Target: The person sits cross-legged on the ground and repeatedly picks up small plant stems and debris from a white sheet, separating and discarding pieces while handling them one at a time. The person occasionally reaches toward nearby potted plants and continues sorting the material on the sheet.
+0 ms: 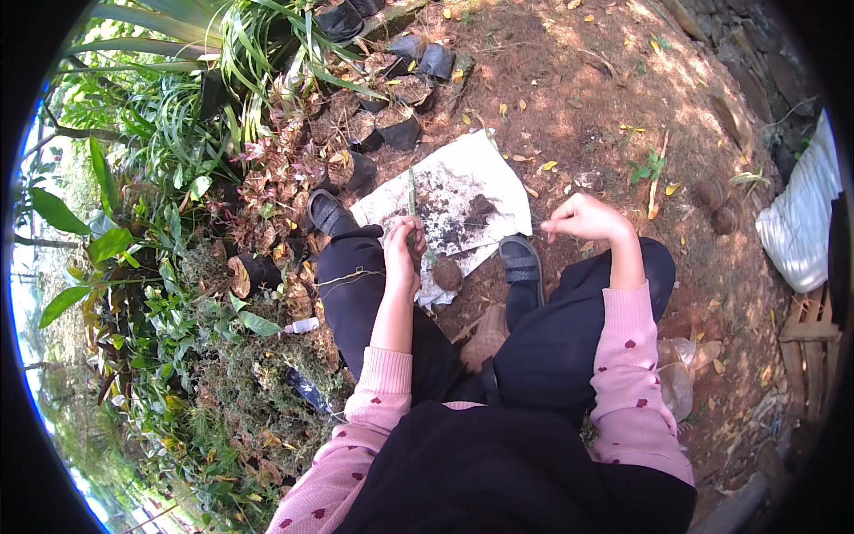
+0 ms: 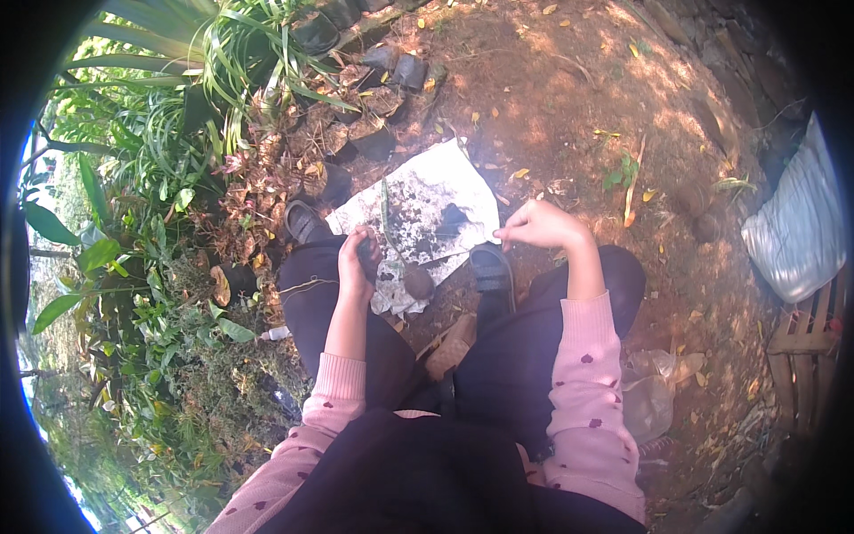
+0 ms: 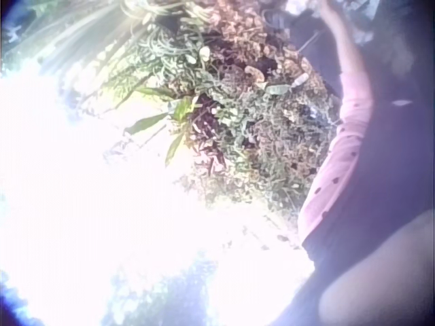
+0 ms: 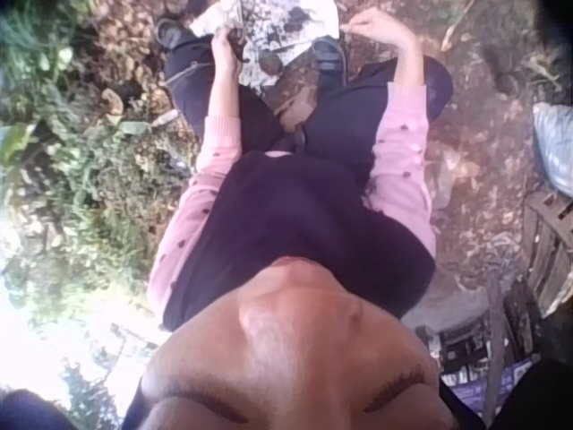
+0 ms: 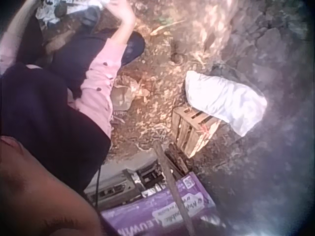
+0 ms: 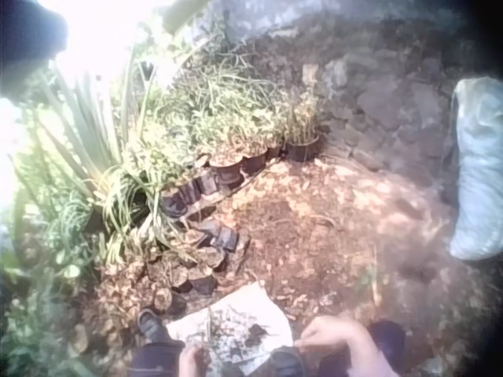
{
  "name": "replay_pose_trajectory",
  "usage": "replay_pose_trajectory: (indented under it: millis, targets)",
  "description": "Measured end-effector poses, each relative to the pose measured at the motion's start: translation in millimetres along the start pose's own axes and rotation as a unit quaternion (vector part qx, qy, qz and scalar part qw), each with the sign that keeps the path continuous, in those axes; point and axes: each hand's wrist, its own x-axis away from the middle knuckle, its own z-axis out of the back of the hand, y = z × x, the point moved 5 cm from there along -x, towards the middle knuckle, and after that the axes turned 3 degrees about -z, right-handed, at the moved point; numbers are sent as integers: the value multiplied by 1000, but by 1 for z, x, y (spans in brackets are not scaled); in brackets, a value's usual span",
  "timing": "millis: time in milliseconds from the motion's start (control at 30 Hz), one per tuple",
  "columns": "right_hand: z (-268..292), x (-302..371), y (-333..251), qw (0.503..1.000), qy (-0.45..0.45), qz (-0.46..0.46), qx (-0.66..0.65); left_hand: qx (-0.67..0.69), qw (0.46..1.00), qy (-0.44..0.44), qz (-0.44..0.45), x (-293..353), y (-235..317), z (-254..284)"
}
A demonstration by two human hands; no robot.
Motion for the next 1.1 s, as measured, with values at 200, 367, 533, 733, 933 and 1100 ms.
replay_pose_trajectory:
  millis: [200,367,533,733,933,1100]
  targets:
    - [-9,-11,-30,852,2,164,-498,-157,987,2,25,-1,-10,2]
    - [11,-9,-53,852,492,150,95,-69,990,-118,28,6,-13,-13]
    - [6,-20,-42,886,426,89,160,56,983,-173,-39,9,1,-25]
    - [0,-23,-38,887,414,49,199,85,965,-240,-62,17,4,-35]
    - [-2,-36,-23,868,448,-13,212,1,964,-241,-112,22,-2,-41]
    - [-1,-44,-18,869,438,-82,217,1,962,-239,-130,18,-13,-41]
